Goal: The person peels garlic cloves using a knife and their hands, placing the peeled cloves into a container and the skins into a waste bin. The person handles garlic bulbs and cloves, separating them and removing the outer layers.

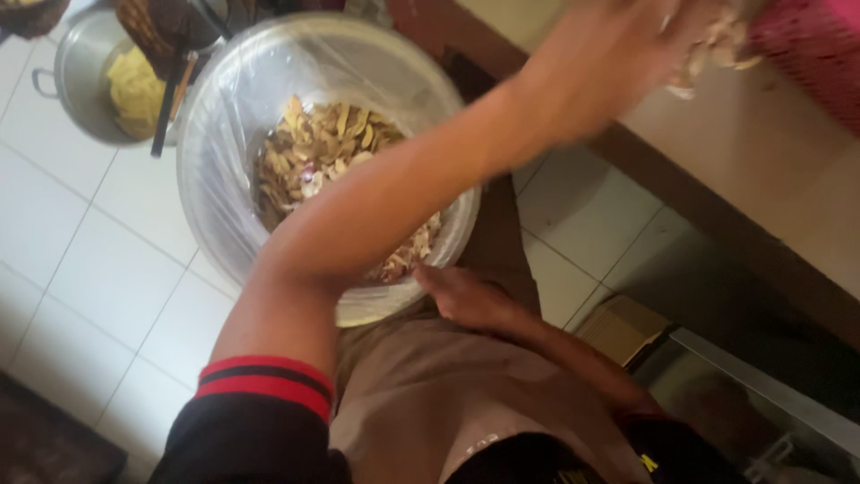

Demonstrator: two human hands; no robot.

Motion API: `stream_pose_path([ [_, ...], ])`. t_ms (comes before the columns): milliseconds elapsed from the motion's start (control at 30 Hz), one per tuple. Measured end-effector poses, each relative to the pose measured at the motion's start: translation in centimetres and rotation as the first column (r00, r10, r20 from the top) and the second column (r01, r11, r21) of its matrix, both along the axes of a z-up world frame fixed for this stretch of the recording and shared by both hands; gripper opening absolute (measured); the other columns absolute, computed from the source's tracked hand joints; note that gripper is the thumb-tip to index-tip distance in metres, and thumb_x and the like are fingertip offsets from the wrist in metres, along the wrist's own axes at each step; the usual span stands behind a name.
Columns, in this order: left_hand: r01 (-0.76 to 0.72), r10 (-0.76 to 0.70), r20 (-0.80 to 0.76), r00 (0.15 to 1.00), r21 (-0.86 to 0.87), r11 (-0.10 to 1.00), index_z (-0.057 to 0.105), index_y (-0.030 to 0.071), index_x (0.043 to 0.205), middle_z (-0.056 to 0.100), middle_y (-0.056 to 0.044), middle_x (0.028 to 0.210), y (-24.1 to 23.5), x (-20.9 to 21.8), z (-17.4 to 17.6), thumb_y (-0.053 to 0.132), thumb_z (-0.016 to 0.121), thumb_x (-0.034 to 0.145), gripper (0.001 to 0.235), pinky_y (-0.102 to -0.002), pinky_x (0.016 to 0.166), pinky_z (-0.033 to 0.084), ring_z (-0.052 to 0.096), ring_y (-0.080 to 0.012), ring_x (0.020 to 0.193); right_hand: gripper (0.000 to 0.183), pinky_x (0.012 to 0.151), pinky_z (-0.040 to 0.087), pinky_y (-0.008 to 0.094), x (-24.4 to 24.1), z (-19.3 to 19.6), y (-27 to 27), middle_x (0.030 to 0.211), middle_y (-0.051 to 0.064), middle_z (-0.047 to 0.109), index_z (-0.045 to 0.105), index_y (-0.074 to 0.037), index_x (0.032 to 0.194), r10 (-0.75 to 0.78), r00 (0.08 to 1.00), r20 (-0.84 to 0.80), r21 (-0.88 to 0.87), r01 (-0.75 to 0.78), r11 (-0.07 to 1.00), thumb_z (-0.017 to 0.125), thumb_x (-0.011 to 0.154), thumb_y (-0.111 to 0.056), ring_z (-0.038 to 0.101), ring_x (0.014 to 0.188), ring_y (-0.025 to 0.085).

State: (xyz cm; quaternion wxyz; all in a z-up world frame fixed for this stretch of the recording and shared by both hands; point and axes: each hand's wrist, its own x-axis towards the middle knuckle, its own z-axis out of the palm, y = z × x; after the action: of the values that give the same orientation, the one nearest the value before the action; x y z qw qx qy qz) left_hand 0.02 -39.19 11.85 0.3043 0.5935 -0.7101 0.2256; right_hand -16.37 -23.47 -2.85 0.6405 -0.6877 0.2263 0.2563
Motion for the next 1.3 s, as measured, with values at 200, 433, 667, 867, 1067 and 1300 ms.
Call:
stream_pose_path([
  [200, 0.110, -0.031, -0.828, 0.561, 0.038, 0.993, 0.066, 0.010, 0.131, 0.063, -0.005, 0.131, 17.7, 1.7, -0.4, 0.010, 0.077, 0.106, 0.028, -0.025, 0.079, 0.063, 0.070, -0.0156, 0.106, 0.068, 0.049, 0.047, 0.037, 0.7, 0.2, -1.1, 0.061, 0.002, 0.057, 0.060, -0.003, 0.082, -0.050, 0.999, 0.012, 0.039, 0.049, 0.998, 0.035, 0.106, -0.061, 0.051, 0.049, 0.015],
  [433, -0.192, -0.168, -0.807, -0.566, -0.069, 0.979, 0.065, -0.003, 0.132, 0.073, -0.011, 0.112, 31.3, 1.8, -7.6, 0.001, 0.071, 0.099, 0.034, -0.028, 0.079, 0.059, 0.070, -0.0155, 0.091, 0.075, 0.042, 0.040, 0.027, 2.4, 0.9, -2.5, 0.058, 0.000, 0.056, 0.059, -0.005, 0.076, -0.135, 0.974, 0.183, 0.095, 0.119, 0.988, 0.028, 0.107, -0.065, 0.050, 0.046, 0.011],
  [667, -0.282, -0.305, -0.704, -0.641, -0.154, 0.947, 0.066, -0.004, 0.131, 0.074, -0.013, 0.115, 37.3, 0.4, -10.9, 0.000, 0.069, 0.100, 0.032, -0.031, 0.081, 0.059, 0.071, -0.0172, 0.097, 0.077, 0.039, 0.032, 0.026, 4.4, 6.2, 0.4, 0.055, 0.002, 0.047, 0.054, -0.004, 0.091, -0.128, 0.963, 0.236, 0.232, 0.072, 0.970, 0.029, 0.099, -0.076, 0.037, 0.042, 0.010],
  [867, -0.266, -0.286, -0.742, -0.606, -0.150, 0.952, 0.068, -0.004, 0.128, 0.074, -0.010, 0.110, 38.7, 0.6, -11.2, 0.003, 0.073, 0.099, 0.030, -0.032, 0.082, 0.060, 0.071, -0.0161, 0.091, 0.089, 0.039, 0.030, 0.024, 6.8, 9.7, 3.3, 0.057, 0.001, 0.048, 0.059, -0.001, 0.108, 0.019, 0.952, 0.304, 0.162, -0.072, 0.984, 0.031, 0.090, -0.085, 0.039, 0.045, 0.007],
  [1067, -0.245, -0.191, -0.842, -0.504, -0.072, 0.967, 0.069, -0.003, 0.126, 0.075, -0.008, 0.104, 39.6, 0.6, -11.4, 0.006, 0.074, 0.099, 0.029, -0.029, 0.079, 0.059, 0.070, -0.0139, 0.086, 0.088, 0.041, 0.030, 0.025, 7.0, 10.3, 4.5, 0.057, 0.001, 0.046, 0.055, -0.005, 0.139, 0.034, 0.943, 0.330, 0.119, -0.077, 0.990, 0.030, 0.098, -0.078, 0.037, 0.046, 0.008],
  [1300, -0.165, -0.194, -0.826, -0.529, -0.124, 0.978, 0.069, -0.002, 0.128, 0.074, -0.009, 0.105, 40.4, 0.8, -12.1, 0.005, 0.072, 0.101, 0.029, -0.030, 0.083, 0.060, 0.071, -0.0147, 0.089, 0.077, 0.041, 0.031, 0.024, 6.1, 8.7, 4.6, 0.053, -0.001, 0.044, 0.051, -0.007, 0.067, -0.064, 0.954, 0.292, 0.031, 0.057, 0.998, 0.029, 0.101, -0.073, 0.040, 0.044, 0.007],
])
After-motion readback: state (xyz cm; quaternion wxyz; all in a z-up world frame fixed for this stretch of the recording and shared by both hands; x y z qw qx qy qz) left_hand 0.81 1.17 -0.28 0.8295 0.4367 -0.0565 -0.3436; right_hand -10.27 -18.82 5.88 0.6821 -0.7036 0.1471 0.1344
